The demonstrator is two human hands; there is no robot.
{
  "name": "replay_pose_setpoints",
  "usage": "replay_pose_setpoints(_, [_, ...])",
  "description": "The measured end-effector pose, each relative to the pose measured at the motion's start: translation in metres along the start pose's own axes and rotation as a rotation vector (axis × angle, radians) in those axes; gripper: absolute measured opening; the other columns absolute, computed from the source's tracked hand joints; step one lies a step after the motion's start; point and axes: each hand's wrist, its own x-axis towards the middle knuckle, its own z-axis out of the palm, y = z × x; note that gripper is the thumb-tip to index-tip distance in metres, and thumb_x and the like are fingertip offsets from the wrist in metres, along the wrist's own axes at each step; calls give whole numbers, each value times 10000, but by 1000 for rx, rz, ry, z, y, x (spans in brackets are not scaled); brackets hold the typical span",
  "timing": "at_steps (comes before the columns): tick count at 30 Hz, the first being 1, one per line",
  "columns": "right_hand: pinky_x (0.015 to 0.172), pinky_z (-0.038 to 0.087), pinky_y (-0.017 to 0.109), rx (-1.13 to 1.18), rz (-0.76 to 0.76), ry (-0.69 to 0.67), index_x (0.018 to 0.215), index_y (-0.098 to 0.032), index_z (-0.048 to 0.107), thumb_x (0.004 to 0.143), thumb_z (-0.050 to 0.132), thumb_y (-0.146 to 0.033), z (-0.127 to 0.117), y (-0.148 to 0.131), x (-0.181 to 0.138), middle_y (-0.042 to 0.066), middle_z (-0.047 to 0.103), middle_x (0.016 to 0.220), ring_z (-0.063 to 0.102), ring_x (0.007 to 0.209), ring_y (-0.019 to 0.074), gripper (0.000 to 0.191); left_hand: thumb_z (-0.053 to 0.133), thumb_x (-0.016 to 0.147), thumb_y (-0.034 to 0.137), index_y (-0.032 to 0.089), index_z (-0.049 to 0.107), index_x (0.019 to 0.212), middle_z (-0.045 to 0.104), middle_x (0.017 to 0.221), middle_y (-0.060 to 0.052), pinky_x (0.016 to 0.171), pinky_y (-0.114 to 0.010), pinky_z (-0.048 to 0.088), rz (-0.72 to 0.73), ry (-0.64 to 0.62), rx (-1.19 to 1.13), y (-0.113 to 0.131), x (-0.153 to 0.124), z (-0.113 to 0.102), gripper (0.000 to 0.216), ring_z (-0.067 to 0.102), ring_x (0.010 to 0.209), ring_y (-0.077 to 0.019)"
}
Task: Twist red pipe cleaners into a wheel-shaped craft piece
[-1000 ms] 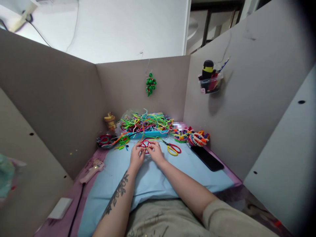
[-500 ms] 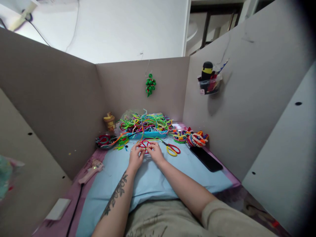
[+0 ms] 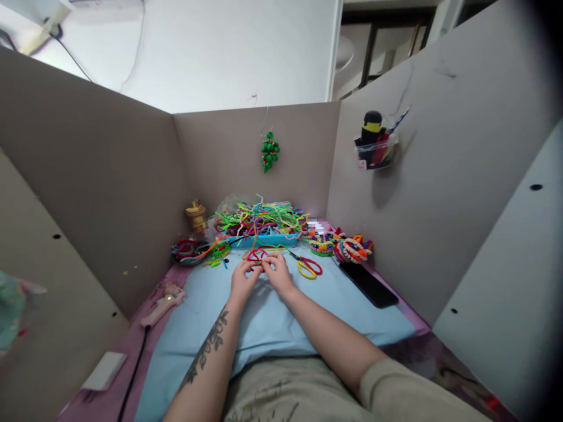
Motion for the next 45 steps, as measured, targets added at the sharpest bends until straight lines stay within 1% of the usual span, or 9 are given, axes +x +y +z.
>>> replay_pose_setpoints(4, [908,412,357,0,-21,-51,746,-204,703,764,573,-219,-3,-7,-1,72,532,924,524,956,214,133,613,713,340,166,706,783,679,695,-25,707,-304,469,-128,-43,-133,1,1,0,209,586,675,-167])
replay_pose_setpoints(10, [931,379,370,-78,-62,-67,774,-230,695,729,616,-190,-7,-15,-3,53,522,926,482,998,223,99,650,665,366,161,716,767,680,665,-13,687,-293,461,-237,-8,-266,-4,4,-3,239,593,659,-170])
replay_pose_setpoints(13, [923,376,369,-106,-82,-84,728,-221,675,728,621,-187,-7,-18,-4,46,514,904,477,982,219,64,645,673,372,156,714,743,676,658,-14,687,-286,453,-229,-32,-290,-1,4,-3,238,588,656,-167])
replay_pose_setpoints(19, [898,388,354,-103,-96,-102,700,-209,650,730,597,-146,-8,-18,-3,45,504,885,484,955,211,88,635,686,356,153,696,714,662,651,-13,674,-273,436,-223,-39,-305,3,4,-4,214,573,641,-157])
replay_pose_setpoints(27, [892,391,368,-102,-104,-97,695,-223,673,714,616,-151,-9,-19,-3,41,500,889,484,945,214,94,613,712,405,147,675,721,634,643,-11,653,-266,423,-196,-90,-304,4,4,-5,265,553,636,-151])
replay_pose_setpoints(33, [897,389,357,-129,-134,-105,688,-223,684,718,628,-149,-8,-16,-4,41,494,881,484,943,208,98,619,699,420,143,624,611,546,545,18,579,-241,362,-229,-81,-321,8,4,-5,290,475,557,-118])
replay_pose_setpoints(38, [896,388,356,-142,-134,-116,671,-220,682,715,631,-141,-7,-15,-2,38,495,869,483,939,205,103,629,684,430,142,599,596,526,535,25,564,-237,343,-281,-78,-357,4,4,-3,303,449,539,-108])
replay_pose_setpoints(42, [901,379,358,-153,-136,-123,664,-215,685,707,639,-145,-5,-16,-3,39,487,868,479,941,206,94,639,677,431,145,600,600,538,550,23,577,-241,352,-284,-83,-375,0,4,-3,299,459,551,-112])
replay_pose_setpoints(45, [914,374,356,-119,-123,-96,690,-215,687,733,618,-181,-8,-17,-1,43,497,886,483,957,206,89,645,675,431,150,607,613,543,555,24,586,-240,358,-299,-55,-378,-1,5,-5,291,464,564,-115])
